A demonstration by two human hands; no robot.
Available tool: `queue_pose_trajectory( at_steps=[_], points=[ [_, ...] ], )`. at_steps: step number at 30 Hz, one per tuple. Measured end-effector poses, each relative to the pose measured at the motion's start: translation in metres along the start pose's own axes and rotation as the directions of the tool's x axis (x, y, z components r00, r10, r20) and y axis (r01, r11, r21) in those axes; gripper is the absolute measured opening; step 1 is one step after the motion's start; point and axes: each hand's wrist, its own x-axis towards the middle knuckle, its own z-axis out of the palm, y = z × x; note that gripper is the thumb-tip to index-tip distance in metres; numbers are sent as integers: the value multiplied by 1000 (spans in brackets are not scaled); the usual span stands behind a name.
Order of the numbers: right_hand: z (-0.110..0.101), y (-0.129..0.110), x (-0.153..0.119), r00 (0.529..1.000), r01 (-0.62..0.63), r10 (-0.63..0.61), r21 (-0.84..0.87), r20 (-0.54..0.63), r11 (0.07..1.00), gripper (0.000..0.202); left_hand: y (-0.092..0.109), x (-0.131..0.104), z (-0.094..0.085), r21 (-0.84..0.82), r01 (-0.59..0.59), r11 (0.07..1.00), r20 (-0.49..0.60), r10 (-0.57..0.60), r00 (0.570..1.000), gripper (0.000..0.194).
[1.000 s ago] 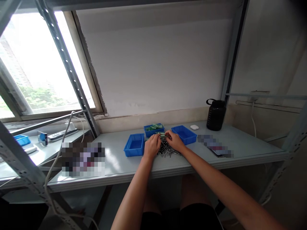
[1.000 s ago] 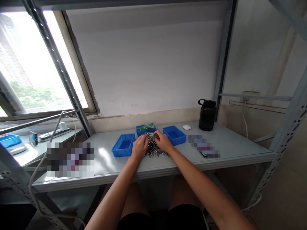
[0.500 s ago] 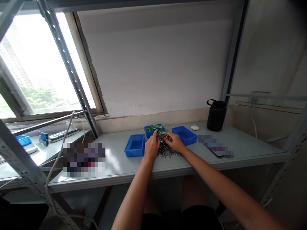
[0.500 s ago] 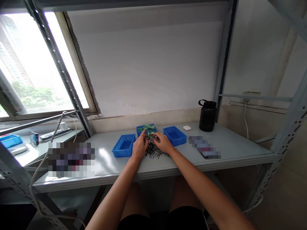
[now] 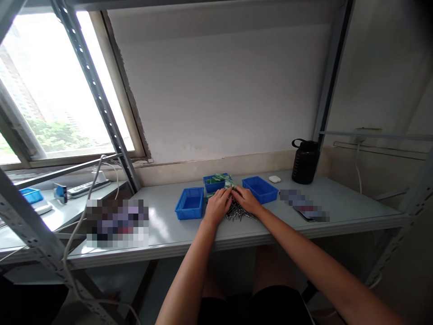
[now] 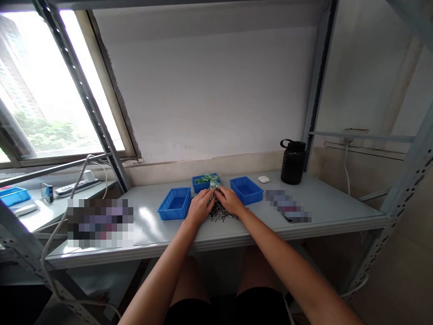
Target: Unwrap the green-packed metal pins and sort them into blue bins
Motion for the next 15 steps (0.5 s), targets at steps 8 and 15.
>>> queue_pose_trajectory(
  at_steps=[8, 15],
  points=[
    [2, 6, 1, 1000, -23, 22, 43, 17, 999, 20, -1, 1, 2, -11, 180, 984, -90, -181, 979, 36],
    [1, 6, 1, 1000, -17, 17, 23, 4, 1000, 23, -4, 2, 5, -41, 270, 962, -112, -273, 955, 41]
  ],
)
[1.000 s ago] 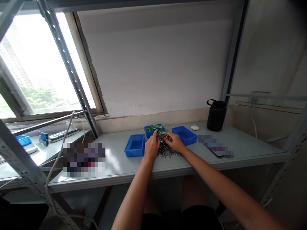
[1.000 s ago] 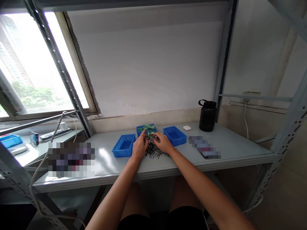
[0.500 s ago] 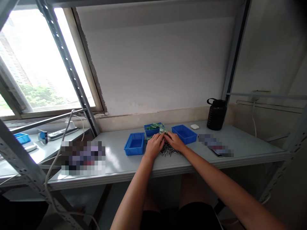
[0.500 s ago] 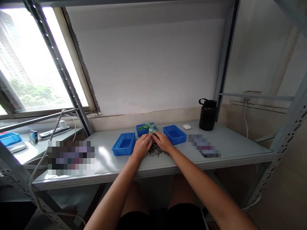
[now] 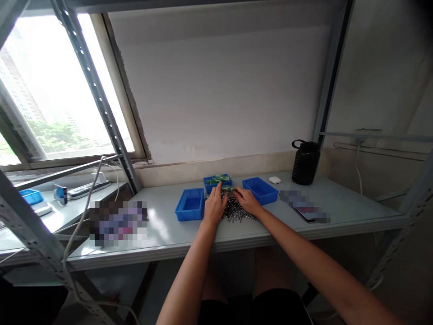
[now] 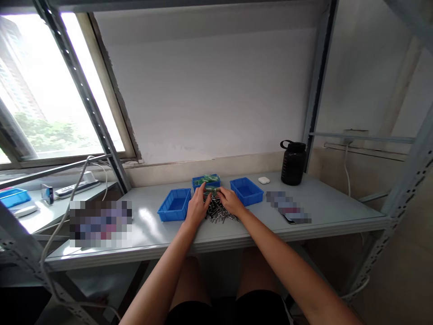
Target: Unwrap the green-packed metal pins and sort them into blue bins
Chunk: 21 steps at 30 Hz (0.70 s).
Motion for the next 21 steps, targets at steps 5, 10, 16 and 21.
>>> queue_pose_trajectory(
  at_steps=[5, 10, 16, 21],
  points=[
    [0, 2, 1, 1000, 22, -22, 35, -10, 999, 22, -2, 1, 0, 1, -6, 1000, -24, 6, 1000, 28],
    [0, 3, 0, 999, -54, 54, 66, -3, 996, 30, -5, -1, 1, 26, -41, 999, 7, 41, 999, 17],
    [0, 1, 0, 997, -72, 70, 68, 22, 995, 34, -8, -2, 4, 17, -45, 999, 57, 44, 997, 22],
    [-1, 0, 1, 1000, -18, 19, 38, -14, 999, 44, -4, -2, -1, -26, -118, 993, 36, 119, 992, 31]
  ],
)
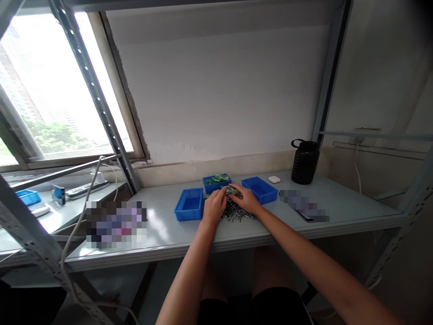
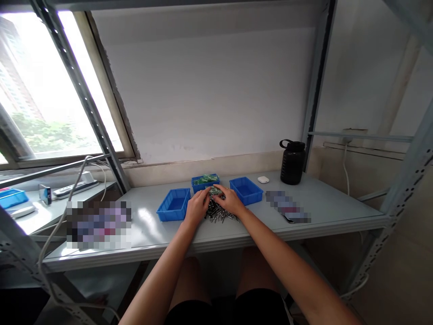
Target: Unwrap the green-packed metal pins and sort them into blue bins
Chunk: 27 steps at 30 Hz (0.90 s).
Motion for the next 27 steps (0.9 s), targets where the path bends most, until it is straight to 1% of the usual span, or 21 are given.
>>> queue_pose_trajectory(
  at_steps=[2, 6, 9, 11, 15, 18, 23, 27],
  points=[
    [0, 0, 0, 1000, 13, -13, 5, 9, 1000, 46, 3, 0, -3, -17, -16, 1000, -8, 16, 1000, 34],
    [-1, 1, 1, 999, 34, -34, -27, -30, 999, 37, 6, 1, -6, -28, -36, 999, 4, 36, 999, 33],
    [0, 2, 1, 998, 33, -35, -37, -48, 999, 36, 4, 2, -3, -10, -29, 1000, 19, 30, 999, 30],
    [1, 4, 1, 998, 37, -39, -40, -58, 999, 36, 2, 1, 0, -6, -4, 1000, 12, 4, 1000, 30],
    [4, 8, 2, 996, 41, -45, -47, -82, 998, 35, 1, 0, 3, -19, 46, 999, 4, -46, 999, 42],
    [4, 10, 3, 994, 38, -41, -32, -98, 999, 32, 1, 0, 4, -16, 47, 999, 22, -46, 999, 46],
    [5, 11, 3, 992, 35, -36, -16, -125, 999, 24, -3, 0, 7, 13, 44, 999, 20, -44, 999, 46],
    [5, 12, 4, 991, 10, -15, -35, -135, 999, 21, -7, 1, 9, 42, 55, 998, 15, -56, 998, 45]
  ],
)
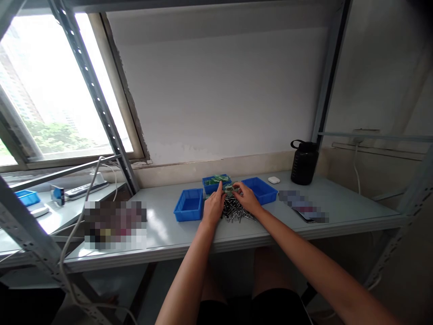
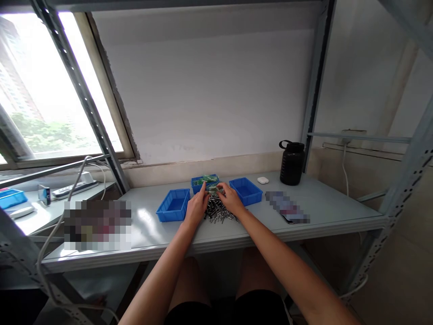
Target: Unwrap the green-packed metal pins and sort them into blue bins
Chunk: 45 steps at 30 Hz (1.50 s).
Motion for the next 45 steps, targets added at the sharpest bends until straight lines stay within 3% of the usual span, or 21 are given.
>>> queue_pose_trajectory(
  at_steps=[11, 18, 22, 30, 37, 45],
  points=[
    [-5, -13, -3, 985, -64, 58, 34, 163, 997, 45, 4, -1, -6, -27, -76, 997, -37, 75, 997, 29],
    [-2, -10, -4, 984, -47, 38, 49, 172, 998, 42, 12, -1, -10, -10, -210, 978, 57, 211, 976, 32],
    [-3, -8, -4, 994, 5, -5, -2, 105, 1000, 30, 18, -1, -14, -30, -174, 984, 56, 176, 983, 33],
    [-4, -9, -3, 997, 18, -16, -25, 70, 1000, 23, 11, 1, -10, -4, 64, 998, -63, -64, 996, 44],
    [-3, -5, -3, 997, 4, -2, -25, 71, 1000, 19, 6, 0, -5, 22, -69, 997, -30, 70, 997, 23],
    [-4, -3, 1, 996, 57, -49, -121, 72, 991, 20, 7, 1, -6, -17, -20, 1000, -82, 18, 996, 26]
  ],
)
